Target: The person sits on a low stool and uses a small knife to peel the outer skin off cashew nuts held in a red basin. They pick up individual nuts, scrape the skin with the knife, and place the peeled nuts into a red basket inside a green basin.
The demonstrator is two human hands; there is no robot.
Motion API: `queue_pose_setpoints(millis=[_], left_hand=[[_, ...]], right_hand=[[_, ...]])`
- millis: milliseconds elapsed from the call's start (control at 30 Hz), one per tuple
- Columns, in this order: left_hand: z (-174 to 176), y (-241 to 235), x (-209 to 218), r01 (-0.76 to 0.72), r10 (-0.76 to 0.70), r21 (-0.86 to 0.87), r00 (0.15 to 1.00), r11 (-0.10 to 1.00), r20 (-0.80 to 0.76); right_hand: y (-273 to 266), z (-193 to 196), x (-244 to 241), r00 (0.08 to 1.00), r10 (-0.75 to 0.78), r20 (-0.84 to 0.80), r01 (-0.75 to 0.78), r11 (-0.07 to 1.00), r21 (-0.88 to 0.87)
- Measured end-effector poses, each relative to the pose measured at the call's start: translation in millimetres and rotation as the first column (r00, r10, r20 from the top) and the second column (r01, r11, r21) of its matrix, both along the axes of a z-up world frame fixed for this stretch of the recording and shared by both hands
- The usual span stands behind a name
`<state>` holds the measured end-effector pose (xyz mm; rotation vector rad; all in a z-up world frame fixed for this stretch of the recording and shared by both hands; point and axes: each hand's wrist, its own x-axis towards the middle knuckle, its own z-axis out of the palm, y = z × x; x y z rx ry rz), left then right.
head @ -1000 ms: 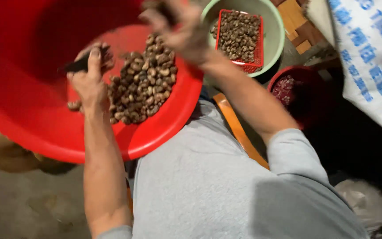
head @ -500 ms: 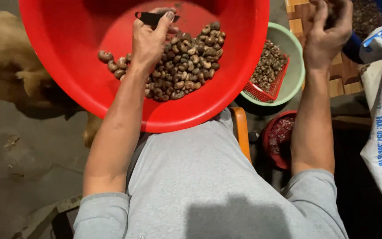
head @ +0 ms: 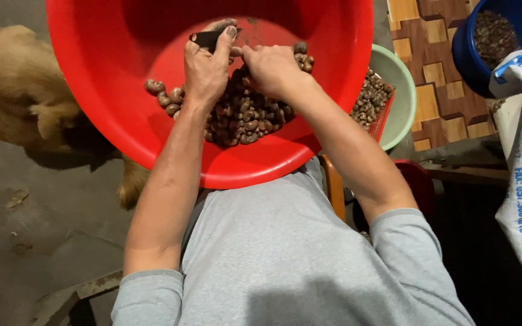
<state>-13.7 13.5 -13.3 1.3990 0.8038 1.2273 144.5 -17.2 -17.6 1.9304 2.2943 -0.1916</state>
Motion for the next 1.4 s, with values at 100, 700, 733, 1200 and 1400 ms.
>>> queue_pose_setpoints(millis=[100,700,733,1200,1400], left_hand=[[0,0,0,-0.011,0.012,0.014,0.999,1.0,-0.032],[22,-13,-2,0.061,-0.057,0.068,0.997,0.996,-0.05],[20,-13,-1,0.071,-0.07,0.067,0.997,0.995,-0.031],[-1,-4,3,0.067,-0.075,0.133,0.996,0.989,0.054],[-5,-2,3,0.13,-0.139,0.093,0.985,0.987,0.099]], right_hand=[[0,-25,4,0.999,0.044,0.019,-0.047,0.99,0.134],[-30,43,-6,0.236,-0.243,-0.941,0.358,0.922,-0.149],[-28,38,-4,0.093,-0.205,-0.974,0.301,0.938,-0.169],[-13,-7,6,-0.163,0.106,-0.981,0.275,0.96,0.058],[0,-35,4,-0.113,0.231,-0.966,0.385,0.907,0.171]])
